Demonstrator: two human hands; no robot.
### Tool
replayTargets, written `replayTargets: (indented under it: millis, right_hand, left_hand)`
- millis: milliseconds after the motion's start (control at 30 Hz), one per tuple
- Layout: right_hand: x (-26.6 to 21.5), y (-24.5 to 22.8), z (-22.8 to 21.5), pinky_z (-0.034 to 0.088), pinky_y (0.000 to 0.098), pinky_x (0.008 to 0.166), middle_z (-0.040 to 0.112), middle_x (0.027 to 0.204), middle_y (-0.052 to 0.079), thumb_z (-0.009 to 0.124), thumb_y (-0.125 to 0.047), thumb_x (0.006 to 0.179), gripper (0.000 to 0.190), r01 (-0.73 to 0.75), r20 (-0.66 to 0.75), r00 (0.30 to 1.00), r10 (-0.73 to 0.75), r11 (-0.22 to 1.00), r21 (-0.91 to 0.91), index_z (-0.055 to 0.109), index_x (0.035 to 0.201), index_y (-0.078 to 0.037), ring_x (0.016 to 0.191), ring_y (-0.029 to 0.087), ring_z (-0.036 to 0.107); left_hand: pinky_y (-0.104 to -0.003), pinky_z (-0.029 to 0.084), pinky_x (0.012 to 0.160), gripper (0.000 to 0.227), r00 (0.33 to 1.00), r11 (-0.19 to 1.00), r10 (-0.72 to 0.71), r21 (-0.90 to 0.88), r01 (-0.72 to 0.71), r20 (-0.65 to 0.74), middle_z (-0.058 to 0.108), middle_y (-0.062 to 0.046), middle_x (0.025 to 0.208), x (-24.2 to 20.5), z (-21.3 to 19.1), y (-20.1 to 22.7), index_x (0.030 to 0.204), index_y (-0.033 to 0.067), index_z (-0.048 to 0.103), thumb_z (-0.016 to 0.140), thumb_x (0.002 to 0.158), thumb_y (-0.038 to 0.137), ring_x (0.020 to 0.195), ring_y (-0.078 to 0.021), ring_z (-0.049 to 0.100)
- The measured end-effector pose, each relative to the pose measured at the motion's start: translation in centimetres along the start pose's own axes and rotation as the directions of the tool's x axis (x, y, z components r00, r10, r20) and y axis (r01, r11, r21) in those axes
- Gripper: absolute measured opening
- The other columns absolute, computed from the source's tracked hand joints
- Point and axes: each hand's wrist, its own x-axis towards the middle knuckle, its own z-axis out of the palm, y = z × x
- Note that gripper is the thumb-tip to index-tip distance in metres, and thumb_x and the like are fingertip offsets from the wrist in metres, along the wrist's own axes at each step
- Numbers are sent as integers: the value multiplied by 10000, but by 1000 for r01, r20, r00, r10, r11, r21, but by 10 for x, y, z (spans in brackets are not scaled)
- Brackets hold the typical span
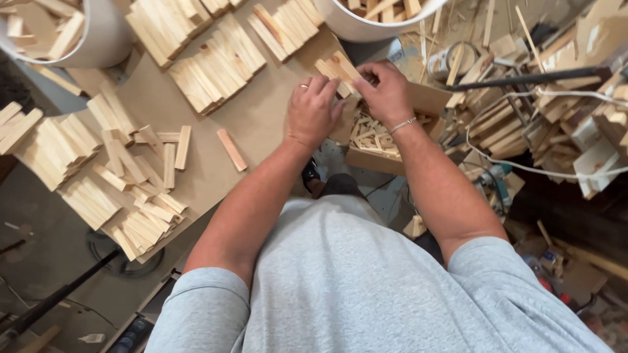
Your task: Sorting and stacking small wooden slats on a workbench and into containers
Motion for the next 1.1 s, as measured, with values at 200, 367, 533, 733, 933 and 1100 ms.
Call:
replayTargets:
  millis: [200, 367, 533, 733, 933, 1100]
  right_hand:
    - [-2, -21, -13, 503, 293, 730, 721, 975, 6, 750, -260, 877, 162, 41, 25, 999, -45, 991, 127, 764, 996, -152, 823, 133, 624]
    - [0, -13, -9, 514, 298, 843, 712, 1033, 23, 724, -240, 891, 199, 38, 27, 999, -43, 984, 177, 757, 1055, -132, 930, 150, 644]
    - [-2, -25, -21, 520, 347, 921, 728, 1103, 39, 670, -260, 938, 212, -7, 74, 997, -5, 987, 161, 760, 1087, -138, 1034, 183, 663]
    - [-2, -23, -21, 508, 342, 879, 741, 1042, 10, 684, -241, 909, 163, 36, 73, 996, -46, 989, 140, 770, 1024, -162, 988, 171, 657]
    - [-3, -22, -20, 514, 340, 860, 739, 1051, 16, 702, -240, 917, 159, 27, 82, 996, -38, 992, 125, 763, 1029, -145, 973, 170, 664]
    - [-2, -18, -18, 513, 330, 865, 743, 1048, 16, 707, -239, 912, 168, 51, 65, 996, -60, 989, 138, 763, 1040, -144, 975, 166, 664]
  left_hand:
    - [-400, 513, 790, 436, 998, 998, -16, 59, 12, 62, 642, -96, 981, 12, -9, 14, 1111, 94, 664, 813, 880, 433, 904, -280, 591]
    - [-428, 471, 731, 285, 997, 996, -48, 74, 53, -67, 602, -92, 901, 17, -3, 21, 917, 109, 639, 764, 835, 352, 837, -313, 564]
    - [-411, 459, 727, 270, 997, 996, -47, 72, 51, -61, 615, -86, 901, 16, -2, 22, 931, 110, 643, 754, 832, 335, 837, -295, 566]
    - [-410, 471, 758, 194, 995, 999, 2, 33, 1, -95, 604, -94, 869, 17, -7, 22, 904, 91, 636, 721, 850, 257, 833, -303, 559]
    - [-409, 475, 789, 198, 994, 1000, 27, 9, -26, -107, 605, -97, 875, 15, -8, 22, 903, 84, 630, 719, 891, 261, 842, -309, 558]
    - [-407, 479, 781, 165, 990, 999, 29, 34, -24, -138, 598, -99, 842, 17, -8, 25, 864, 88, 615, 703, 847, 226, 831, -308, 564]
